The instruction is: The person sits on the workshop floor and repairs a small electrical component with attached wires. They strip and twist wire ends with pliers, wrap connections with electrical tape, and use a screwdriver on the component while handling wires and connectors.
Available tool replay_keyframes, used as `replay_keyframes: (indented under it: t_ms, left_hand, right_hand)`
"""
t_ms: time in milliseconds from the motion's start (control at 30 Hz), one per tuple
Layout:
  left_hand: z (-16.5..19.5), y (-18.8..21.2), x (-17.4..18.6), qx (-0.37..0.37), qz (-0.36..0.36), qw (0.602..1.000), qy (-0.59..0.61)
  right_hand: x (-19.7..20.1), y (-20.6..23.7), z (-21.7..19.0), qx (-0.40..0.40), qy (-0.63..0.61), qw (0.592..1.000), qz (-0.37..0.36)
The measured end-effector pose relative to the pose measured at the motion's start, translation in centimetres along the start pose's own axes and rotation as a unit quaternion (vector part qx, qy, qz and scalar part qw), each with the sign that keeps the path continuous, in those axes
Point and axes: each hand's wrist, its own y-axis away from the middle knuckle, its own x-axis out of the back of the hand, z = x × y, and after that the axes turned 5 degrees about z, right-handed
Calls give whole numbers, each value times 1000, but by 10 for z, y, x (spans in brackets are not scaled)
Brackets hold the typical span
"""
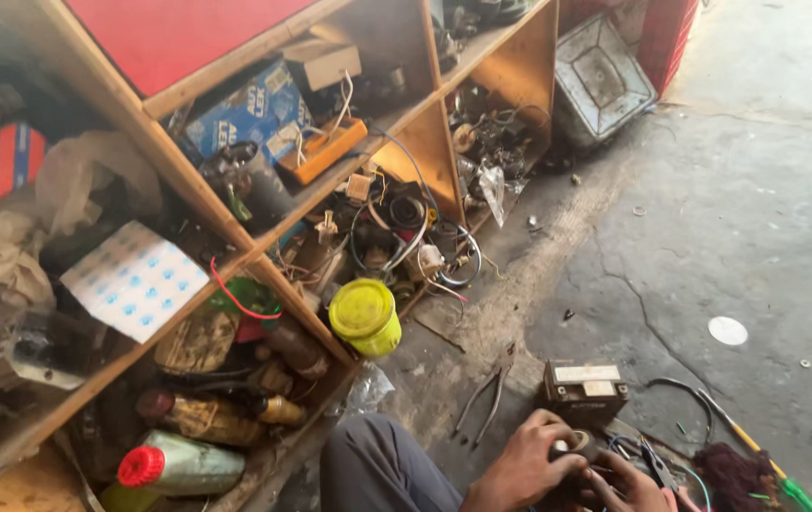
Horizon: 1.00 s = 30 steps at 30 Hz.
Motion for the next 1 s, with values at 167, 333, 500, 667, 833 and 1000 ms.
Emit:
replay_keyframes:
  t_ms: [167,333,500,667,833,1000]
  left_hand:
    - [-4,9,-11,-23,-28,999,8]
    - [-18,6,-16,-77,2,996,-53]
    - [-29,2,-24,-28,-33,999,-9]
    - [-31,-2,-25,-58,-52,997,-28]
    - [-33,-3,-26,-50,-64,997,8]
    - [-41,-9,-60,185,95,942,263]
  right_hand:
    - [-3,8,6,23,-84,996,-24]
    - [9,12,-4,109,5,993,47]
    - [18,22,-2,105,75,989,70]
    - [32,26,-3,75,76,994,21]
    - [36,24,-4,70,-14,997,-41]
    - [24,20,0,49,-115,991,44]
